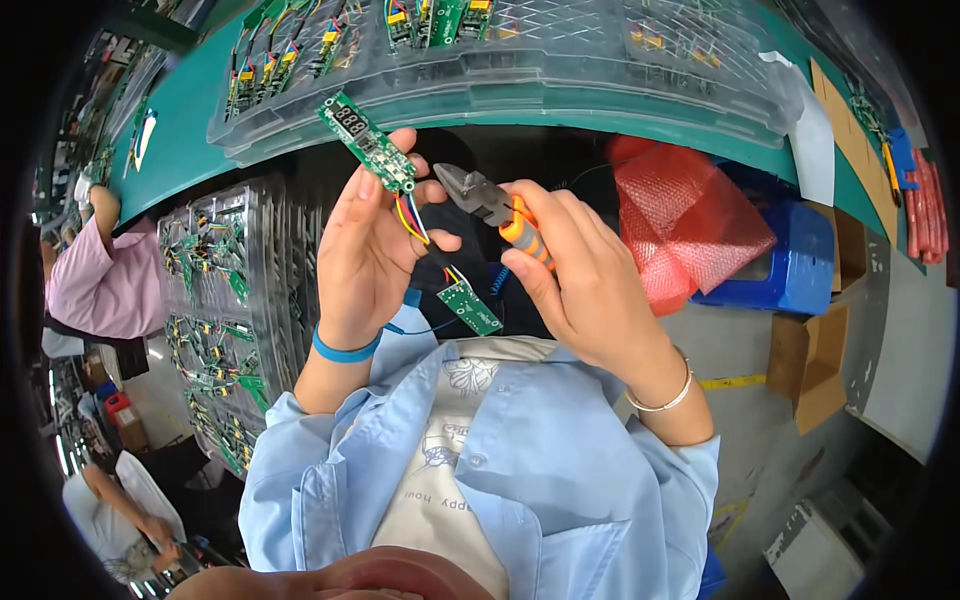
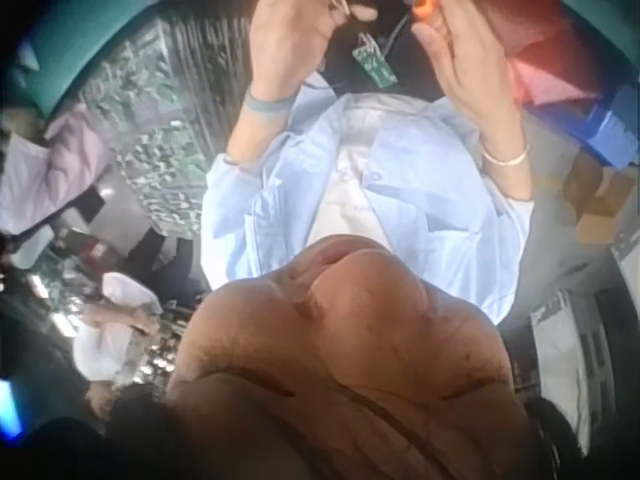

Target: The person trims circuit board assemblies using pliers and places them into a plastic tray.

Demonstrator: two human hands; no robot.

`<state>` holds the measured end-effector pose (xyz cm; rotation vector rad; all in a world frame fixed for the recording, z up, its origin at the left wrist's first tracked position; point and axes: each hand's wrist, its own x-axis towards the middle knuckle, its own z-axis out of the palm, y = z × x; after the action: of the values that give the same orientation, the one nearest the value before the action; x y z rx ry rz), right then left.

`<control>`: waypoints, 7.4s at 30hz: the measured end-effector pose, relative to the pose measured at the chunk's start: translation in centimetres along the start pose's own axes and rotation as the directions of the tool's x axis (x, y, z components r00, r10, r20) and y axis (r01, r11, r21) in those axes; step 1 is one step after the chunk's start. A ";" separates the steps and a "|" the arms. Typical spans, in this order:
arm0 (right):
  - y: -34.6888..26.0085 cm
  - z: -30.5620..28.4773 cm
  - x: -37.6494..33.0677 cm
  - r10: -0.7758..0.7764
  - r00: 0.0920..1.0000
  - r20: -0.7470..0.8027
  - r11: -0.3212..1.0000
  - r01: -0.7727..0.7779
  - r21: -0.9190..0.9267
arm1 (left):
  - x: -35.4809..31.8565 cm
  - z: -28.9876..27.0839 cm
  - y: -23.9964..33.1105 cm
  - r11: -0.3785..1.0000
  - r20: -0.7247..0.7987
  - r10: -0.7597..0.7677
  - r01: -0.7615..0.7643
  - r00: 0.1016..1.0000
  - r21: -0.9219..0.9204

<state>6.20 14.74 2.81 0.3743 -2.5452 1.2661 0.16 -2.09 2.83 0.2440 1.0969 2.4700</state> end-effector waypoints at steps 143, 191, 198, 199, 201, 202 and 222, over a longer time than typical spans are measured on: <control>17.9 7.5 -5.6 0.656 0.704 0.272 -0.059 -0.311 0.949 | -19.6 -14.8 15.3 -0.084 -0.557 0.697 0.823 0.451 0.561; 20.9 7.3 -6.0 0.377 0.831 -0.409 0.853 -0.140 0.503 | -46.4 -21.3 9.0 0.709 -0.885 0.441 0.661 -0.146 0.244; 18.3 6.0 -7.0 0.353 0.878 -0.323 0.779 -0.085 0.621 | -32.9 -23.2 21.6 0.765 -0.880 0.394 0.437 0.264 0.473; 17.4 5.6 -7.3 0.349 0.877 -0.330 0.798 -0.094 0.595 | -29.5 -22.7 23.6 0.730 -0.828 0.400 0.410 0.392 0.547; 16.0 4.4 -7.7 0.416 0.792 -0.446 0.840 -0.148 0.521 | -26.3 -23.5 24.2 0.679 -0.666 0.330 0.322 0.669 0.660; 15.3 3.8 -7.8 0.401 0.807 -0.433 0.842 -0.138 0.522 | -26.9 -23.5 25.2 0.662 -0.566 0.289 0.266 0.772 0.701; 10.9 1.7 -18.0 0.541 0.484 -0.688 0.834 -0.203 0.513 | 34.8 30.3 -8.2 0.864 0.332 -0.459 0.327 0.824 0.383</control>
<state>18.94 21.66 -12.58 -0.6600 -1.5832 1.5707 -18.61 38.60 16.74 0.5458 1.1962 1.7595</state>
